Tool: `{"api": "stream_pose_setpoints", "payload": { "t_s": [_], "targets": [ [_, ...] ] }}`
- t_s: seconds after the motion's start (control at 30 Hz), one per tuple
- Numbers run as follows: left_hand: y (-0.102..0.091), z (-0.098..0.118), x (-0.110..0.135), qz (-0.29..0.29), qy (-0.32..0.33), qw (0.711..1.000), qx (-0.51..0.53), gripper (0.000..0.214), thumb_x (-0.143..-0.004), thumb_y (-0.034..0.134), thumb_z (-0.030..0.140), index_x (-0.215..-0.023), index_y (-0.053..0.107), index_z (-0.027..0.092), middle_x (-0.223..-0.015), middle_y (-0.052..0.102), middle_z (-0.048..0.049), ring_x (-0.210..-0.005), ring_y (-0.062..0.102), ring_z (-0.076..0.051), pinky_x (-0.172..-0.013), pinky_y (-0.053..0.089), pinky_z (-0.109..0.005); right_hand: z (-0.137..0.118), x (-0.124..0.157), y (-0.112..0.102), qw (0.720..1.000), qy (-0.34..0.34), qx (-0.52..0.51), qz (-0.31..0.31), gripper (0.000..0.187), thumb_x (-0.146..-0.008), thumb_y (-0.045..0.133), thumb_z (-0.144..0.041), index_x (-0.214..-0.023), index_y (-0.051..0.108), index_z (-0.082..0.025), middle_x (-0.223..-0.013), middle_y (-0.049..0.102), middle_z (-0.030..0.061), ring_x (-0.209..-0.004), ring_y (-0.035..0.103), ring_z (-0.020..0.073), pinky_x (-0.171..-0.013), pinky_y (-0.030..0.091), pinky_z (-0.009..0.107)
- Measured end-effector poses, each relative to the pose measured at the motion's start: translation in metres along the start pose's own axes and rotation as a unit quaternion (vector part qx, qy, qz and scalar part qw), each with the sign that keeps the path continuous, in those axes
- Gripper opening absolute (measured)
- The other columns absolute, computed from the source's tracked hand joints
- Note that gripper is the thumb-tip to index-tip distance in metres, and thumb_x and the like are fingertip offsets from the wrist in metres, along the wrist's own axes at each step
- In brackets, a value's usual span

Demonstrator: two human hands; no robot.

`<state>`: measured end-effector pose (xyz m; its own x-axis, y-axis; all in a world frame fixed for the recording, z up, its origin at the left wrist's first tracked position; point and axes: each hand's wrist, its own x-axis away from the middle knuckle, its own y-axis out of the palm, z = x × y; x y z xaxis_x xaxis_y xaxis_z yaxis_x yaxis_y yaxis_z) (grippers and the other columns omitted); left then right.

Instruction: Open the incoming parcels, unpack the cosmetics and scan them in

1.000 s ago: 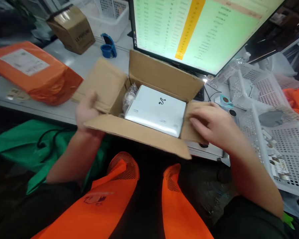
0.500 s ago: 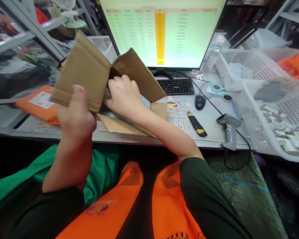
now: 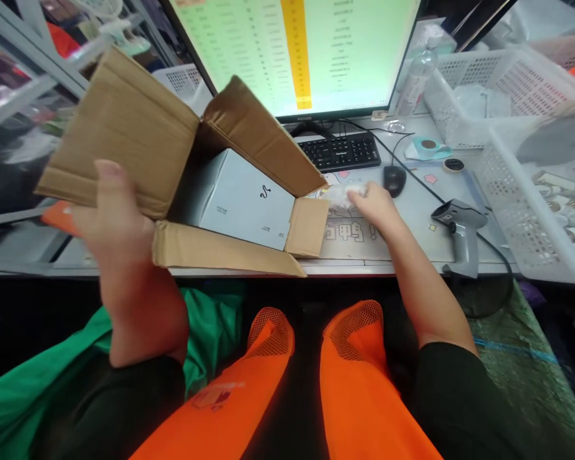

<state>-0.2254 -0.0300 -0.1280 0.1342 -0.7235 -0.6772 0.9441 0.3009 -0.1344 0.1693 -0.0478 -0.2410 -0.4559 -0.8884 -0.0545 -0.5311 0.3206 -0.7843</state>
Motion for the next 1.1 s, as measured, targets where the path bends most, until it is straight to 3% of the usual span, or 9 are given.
{"api": "stream_pose_setpoints", "payload": {
  "t_s": [0.07, 0.17, 0.23, 0.33, 0.43, 0.6, 0.73, 0.97, 1.1],
  "targets": [
    [0.013, 0.012, 0.001, -0.019, 0.019, 0.999, -0.018, 0.058, -0.098, 0.06, 0.076, -0.131, 0.063, 0.028, -0.139, 0.071, -0.0036, -0.158, 0.046, -0.03, -0.135, 0.039, -0.051, -0.018, 0.016, -0.008, 0.998, -0.051, 0.011, 0.042, 0.035, -0.089, 0.065, -0.044, -0.107, 0.069, -0.015, -0.115, 0.071, 0.021, -0.116, 0.064, 0.0392, -0.106, 0.05, 0.058],
    [0.035, 0.025, 0.003, -0.07, 0.058, 0.994, -0.052, 0.047, -0.107, 0.052, 0.065, -0.117, 0.07, 0.023, -0.123, 0.077, -0.005, -0.137, 0.066, -0.027, -0.13, 0.045, -0.05, -0.07, 0.053, -0.011, 0.953, -0.268, -0.051, 0.134, 0.032, -0.101, 0.05, -0.037, -0.12, 0.071, -0.02, -0.128, 0.068, 0.0167, -0.131, 0.059, 0.0359, -0.116, 0.044, 0.059],
    [0.049, 0.029, 0.004, -0.095, 0.091, 0.989, -0.064, 0.048, -0.11, 0.048, 0.06, -0.112, 0.072, 0.018, -0.118, 0.078, -0.0071, -0.123, 0.073, -0.023, -0.127, 0.047, -0.049, -0.113, 0.068, 0.002, 0.889, -0.448, -0.064, 0.073, 0.034, -0.107, 0.047, -0.041, -0.123, 0.071, -0.023, -0.133, 0.067, 0.0133, -0.137, 0.056, 0.0347, -0.12, 0.04, 0.06],
    [0.065, 0.031, 0.006, -0.123, 0.078, 0.987, -0.073, 0.04, -0.111, 0.052, 0.053, -0.112, 0.072, 0.018, -0.115, 0.08, -0.0064, -0.118, 0.074, -0.022, -0.119, 0.053, -0.041, -0.153, 0.065, 0.031, 0.832, -0.553, -0.028, -0.023, 0.043, -0.112, 0.04, -0.048, -0.129, 0.07, -0.022, -0.14, 0.066, 0.0132, -0.143, 0.052, 0.0347, -0.128, 0.027, 0.066],
    [0.076, 0.03, 0.008, -0.116, 0.048, 0.99, -0.06, 0.032, -0.109, 0.057, 0.044, -0.108, 0.072, 0.015, -0.106, 0.081, -0.0078, -0.114, 0.075, -0.023, -0.111, 0.057, -0.036, -0.139, 0.059, 0.045, 0.837, -0.545, -0.035, -0.037, 0.053, -0.114, 0.034, -0.054, -0.143, 0.065, -0.022, -0.15, 0.063, 0.0139, -0.147, 0.052, 0.0329, -0.133, 0.015, 0.067],
    [0.082, 0.021, 0.004, -0.109, 0.024, 0.994, -0.01, 0.023, -0.107, 0.061, 0.033, -0.108, 0.07, 0.012, -0.102, 0.08, -0.0062, -0.108, 0.077, -0.023, -0.112, 0.058, -0.041, -0.05, 0.089, 0.034, 0.864, -0.491, -0.11, 0.027, 0.071, -0.107, 0.024, -0.071, -0.153, 0.06, -0.031, -0.163, 0.056, 0.0086, -0.157, 0.047, 0.0325, -0.136, 0.013, 0.065],
    [0.074, 0.003, -0.011, -0.091, -0.005, 0.995, 0.031, 0.024, -0.103, 0.066, 0.03, -0.113, 0.066, 0.009, -0.102, 0.079, -0.0062, -0.114, 0.075, -0.025, -0.122, 0.05, -0.053, 0.001, 0.128, 0.043, 0.915, -0.382, -0.127, 0.021, 0.08, -0.092, 0.043, -0.087, -0.147, 0.065, -0.033, -0.162, 0.056, 0.0105, -0.159, 0.043, 0.0405, -0.135, 0.018, 0.069],
    [0.05, -0.017, -0.014, -0.002, 0.001, 0.999, 0.034, 0.035, -0.096, 0.076, 0.035, -0.118, 0.062, 0.012, -0.113, 0.08, -0.0069, -0.118, 0.072, -0.024, -0.124, 0.051, -0.046, -0.009, 0.153, 0.089, 0.938, -0.259, -0.208, 0.098, 0.068, -0.092, 0.072, -0.067, -0.14, 0.053, -0.023, -0.145, 0.063, 0.0224, -0.145, 0.058, 0.0393, -0.122, 0.049, 0.064],
    [0.017, -0.029, -0.021, 0.082, -0.023, 0.996, 0.028, 0.033, -0.097, 0.071, 0.032, -0.118, 0.057, 0.011, -0.117, 0.078, -0.0109, -0.125, 0.071, -0.027, -0.126, 0.049, -0.051, -0.009, 0.147, 0.106, 0.949, -0.24, -0.198, 0.051, 0.062, -0.095, 0.071, -0.056, -0.143, 0.05, -0.023, -0.139, 0.067, 0.0216, -0.132, 0.066, 0.0397, -0.114, 0.055, 0.063]
  ]
}}
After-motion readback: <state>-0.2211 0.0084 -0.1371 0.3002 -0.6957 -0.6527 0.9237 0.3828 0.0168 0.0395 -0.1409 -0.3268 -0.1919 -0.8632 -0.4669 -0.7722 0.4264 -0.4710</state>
